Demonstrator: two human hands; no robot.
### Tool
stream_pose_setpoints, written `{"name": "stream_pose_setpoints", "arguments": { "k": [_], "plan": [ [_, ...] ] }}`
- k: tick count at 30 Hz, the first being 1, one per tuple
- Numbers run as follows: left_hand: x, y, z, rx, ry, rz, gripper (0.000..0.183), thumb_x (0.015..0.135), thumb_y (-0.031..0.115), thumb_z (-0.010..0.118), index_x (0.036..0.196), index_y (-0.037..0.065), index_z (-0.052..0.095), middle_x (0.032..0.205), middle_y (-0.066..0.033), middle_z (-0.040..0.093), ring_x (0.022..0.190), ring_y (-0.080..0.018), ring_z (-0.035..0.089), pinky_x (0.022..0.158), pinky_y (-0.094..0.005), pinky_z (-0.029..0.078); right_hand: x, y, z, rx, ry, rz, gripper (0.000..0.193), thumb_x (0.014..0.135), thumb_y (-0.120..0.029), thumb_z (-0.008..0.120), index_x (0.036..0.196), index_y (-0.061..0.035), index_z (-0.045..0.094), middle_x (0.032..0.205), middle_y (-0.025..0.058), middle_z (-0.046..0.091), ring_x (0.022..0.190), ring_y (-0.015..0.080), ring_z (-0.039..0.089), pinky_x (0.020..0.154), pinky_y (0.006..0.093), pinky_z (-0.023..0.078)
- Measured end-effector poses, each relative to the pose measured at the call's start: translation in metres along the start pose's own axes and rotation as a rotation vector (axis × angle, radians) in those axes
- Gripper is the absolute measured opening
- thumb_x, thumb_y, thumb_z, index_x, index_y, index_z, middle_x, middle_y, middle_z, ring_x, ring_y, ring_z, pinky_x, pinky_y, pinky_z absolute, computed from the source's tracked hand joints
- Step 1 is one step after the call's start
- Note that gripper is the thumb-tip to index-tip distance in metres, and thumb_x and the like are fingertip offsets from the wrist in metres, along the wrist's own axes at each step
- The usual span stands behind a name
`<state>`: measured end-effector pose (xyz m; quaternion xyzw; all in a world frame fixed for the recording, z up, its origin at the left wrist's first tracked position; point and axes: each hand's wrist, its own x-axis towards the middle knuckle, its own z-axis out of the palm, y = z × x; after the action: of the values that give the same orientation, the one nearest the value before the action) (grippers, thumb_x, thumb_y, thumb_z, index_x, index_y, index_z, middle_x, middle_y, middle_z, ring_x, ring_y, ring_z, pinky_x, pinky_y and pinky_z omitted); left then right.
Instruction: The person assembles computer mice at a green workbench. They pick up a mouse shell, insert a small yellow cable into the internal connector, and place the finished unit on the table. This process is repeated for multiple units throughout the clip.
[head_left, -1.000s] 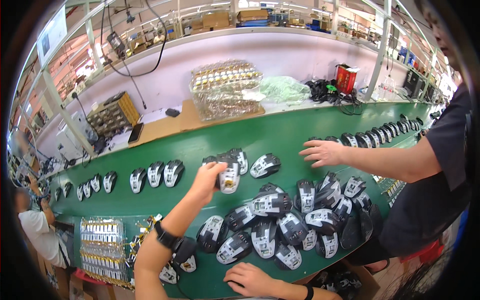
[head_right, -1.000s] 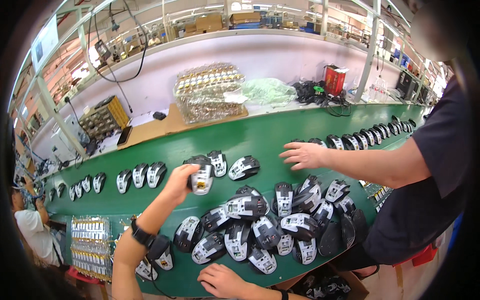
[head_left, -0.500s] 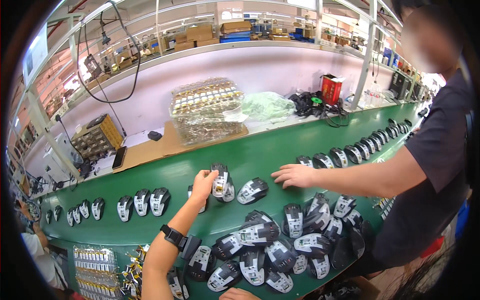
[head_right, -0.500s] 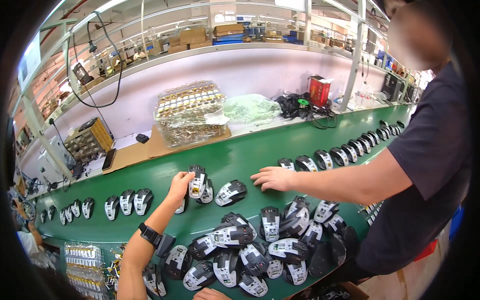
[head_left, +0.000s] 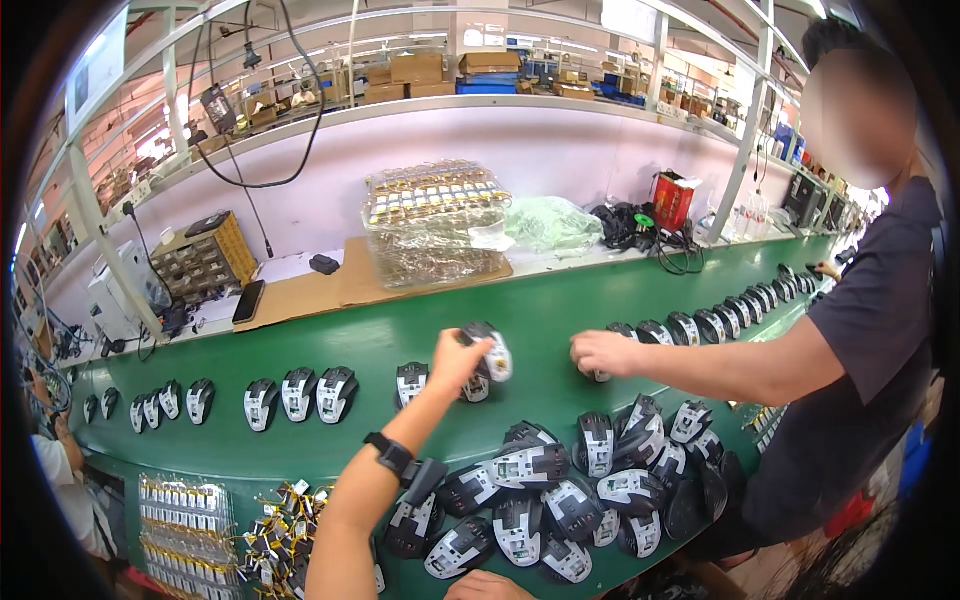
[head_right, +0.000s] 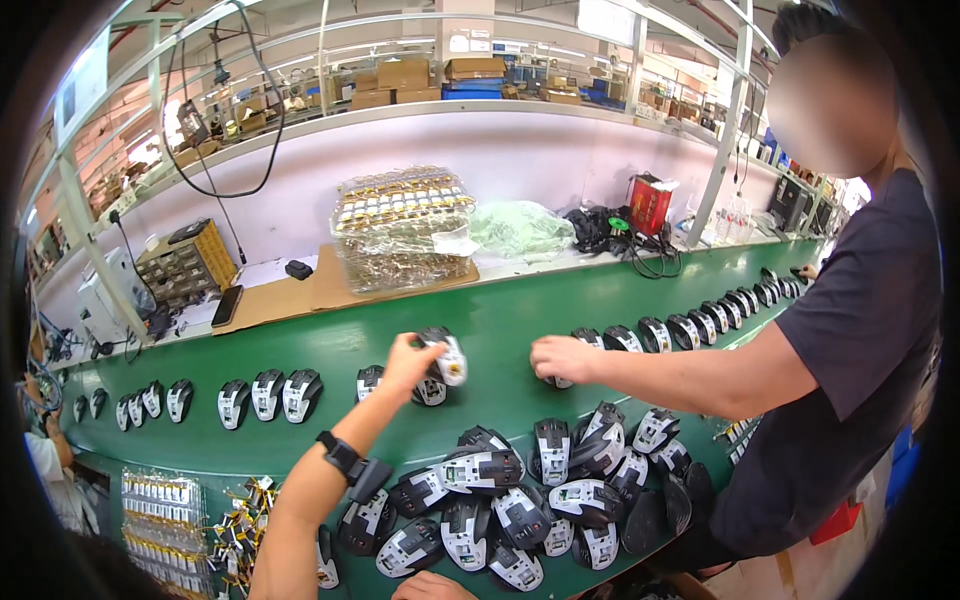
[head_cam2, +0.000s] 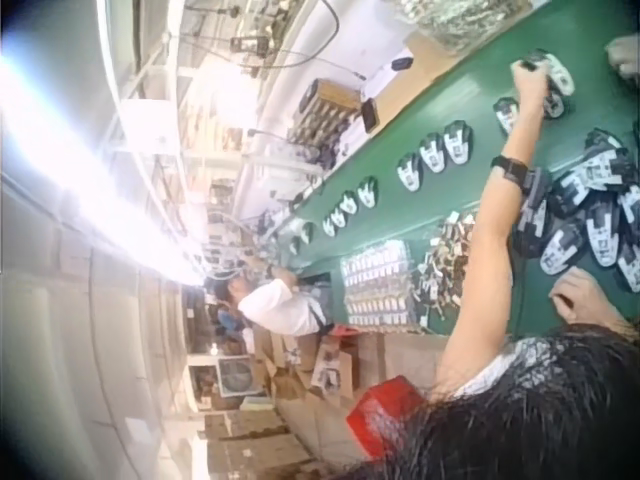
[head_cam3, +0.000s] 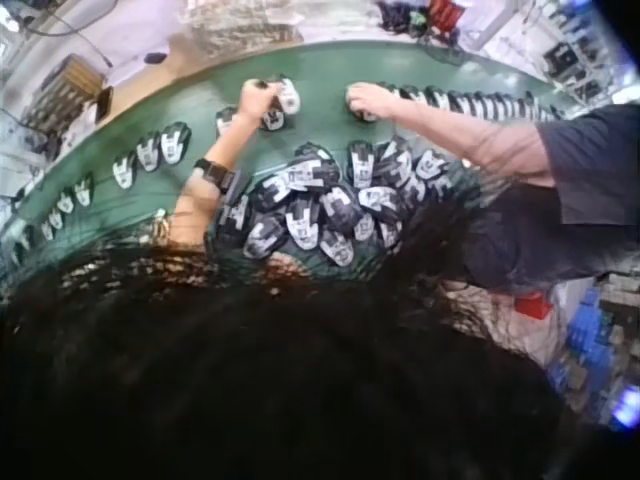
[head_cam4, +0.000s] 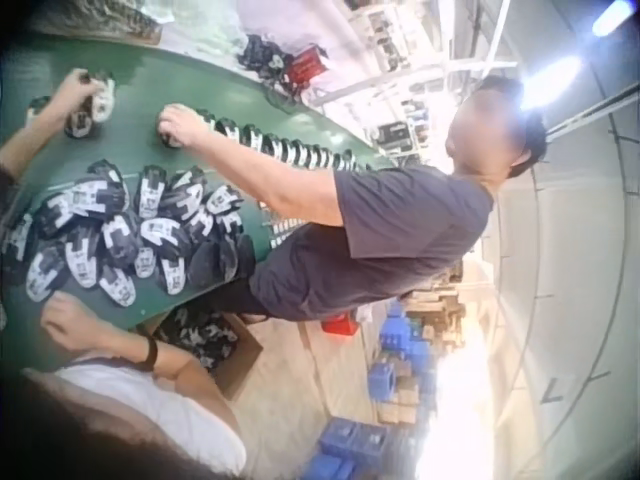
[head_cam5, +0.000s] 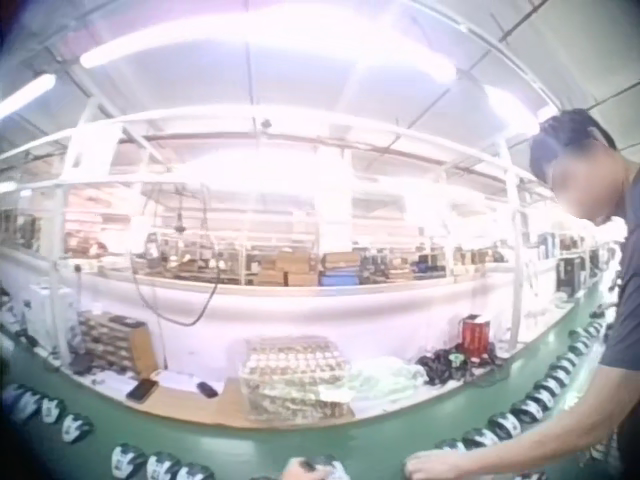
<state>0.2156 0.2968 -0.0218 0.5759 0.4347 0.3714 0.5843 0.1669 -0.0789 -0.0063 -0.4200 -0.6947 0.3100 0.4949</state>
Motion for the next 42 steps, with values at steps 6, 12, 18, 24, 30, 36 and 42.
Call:
{"name": "stream_pose_setpoints", "arguments": {
  "k": [6,12,18,24,30,36,42],
  "plan": [
    [-0.016,0.000,0.050,1.102,-0.040,0.427,0.066,0.082,0.052,0.065,0.115,-0.004,0.054,0.105,-0.0280,0.063,0.100,-0.0392,0.060,0.089,-0.0473,0.045,-0.002,-0.004,0.006,0.004,-0.018,-0.001,0.007,0.074,-0.005,0.062,0.080,-0.0032,0.059,0.082,0.0145,0.057,0.082,0.0358,0.054,0.074,0.0444,0.045],
    [-0.008,-0.023,0.012,1.394,0.236,0.441,0.084,0.082,0.063,0.059,0.129,-0.006,0.049,0.124,-0.0257,0.056,0.122,-0.0377,0.046,0.102,-0.0523,0.032,-0.003,-0.004,0.004,-0.002,-0.019,0.010,0.006,0.074,-0.004,0.062,0.080,-0.0029,0.059,0.083,0.0149,0.058,0.083,0.0363,0.054,0.074,0.0444,0.045],
    [-0.021,-0.004,0.013,1.446,0.050,0.093,0.109,0.070,0.071,0.068,0.138,-0.007,0.036,0.141,-0.0294,0.039,0.127,-0.0421,0.045,0.110,-0.0564,0.028,0.002,-0.012,-0.003,-0.029,-0.007,0.021,0.006,0.075,-0.002,0.061,0.080,-0.0026,0.059,0.083,0.0154,0.058,0.083,0.0369,0.054,0.074,0.0444,0.045],
    [-0.029,0.014,-0.023,1.085,0.176,0.617,0.093,0.063,0.026,0.084,0.137,0.008,0.031,0.126,-0.0281,0.037,0.092,-0.0472,0.061,0.076,-0.0515,0.055,-0.015,0.033,0.031,-0.095,-0.058,-0.023,0.008,0.076,-0.004,0.062,0.084,-0.0025,0.060,0.084,0.0154,0.059,0.086,0.0370,0.056,0.077,0.0436,0.046],
    [-0.145,0.117,-0.132,0.312,0.104,0.662,0.083,0.069,0.023,0.082,0.136,0.003,0.038,0.124,-0.0234,0.049,0.094,-0.0297,0.063,0.083,-0.0379,0.054,0.006,0.014,0.005,-0.135,-0.213,0.133,0.010,0.079,-0.013,0.075,0.082,-0.0061,0.068,0.080,0.0052,0.067,0.075,0.0237,0.064,0.067,0.0333,0.052],
    [-0.338,0.110,-0.242,-0.460,0.137,0.536,0.092,0.074,0.037,0.076,0.145,0.000,0.029,0.118,-0.0215,0.053,0.066,-0.0128,0.056,0.052,-0.0217,0.046,0.103,-0.012,0.006,-0.313,-0.133,-0.112,0.019,0.081,-0.019,0.074,0.073,-0.0082,0.062,0.069,0.0074,0.062,0.065,0.0279,0.062,0.058,0.0376,0.050],
    [-0.424,0.012,-0.220,-0.836,0.430,0.495,0.083,0.084,0.046,0.063,0.145,0.003,0.029,0.118,-0.0276,0.049,0.061,-0.0170,0.055,0.042,-0.0225,0.041,0.195,0.021,0.073,-0.626,-0.277,-0.277,0.008,0.079,-0.004,0.061,0.087,-0.0042,0.060,0.088,0.0122,0.063,0.085,0.0306,0.062,0.072,0.0413,0.052]
  ]
}}
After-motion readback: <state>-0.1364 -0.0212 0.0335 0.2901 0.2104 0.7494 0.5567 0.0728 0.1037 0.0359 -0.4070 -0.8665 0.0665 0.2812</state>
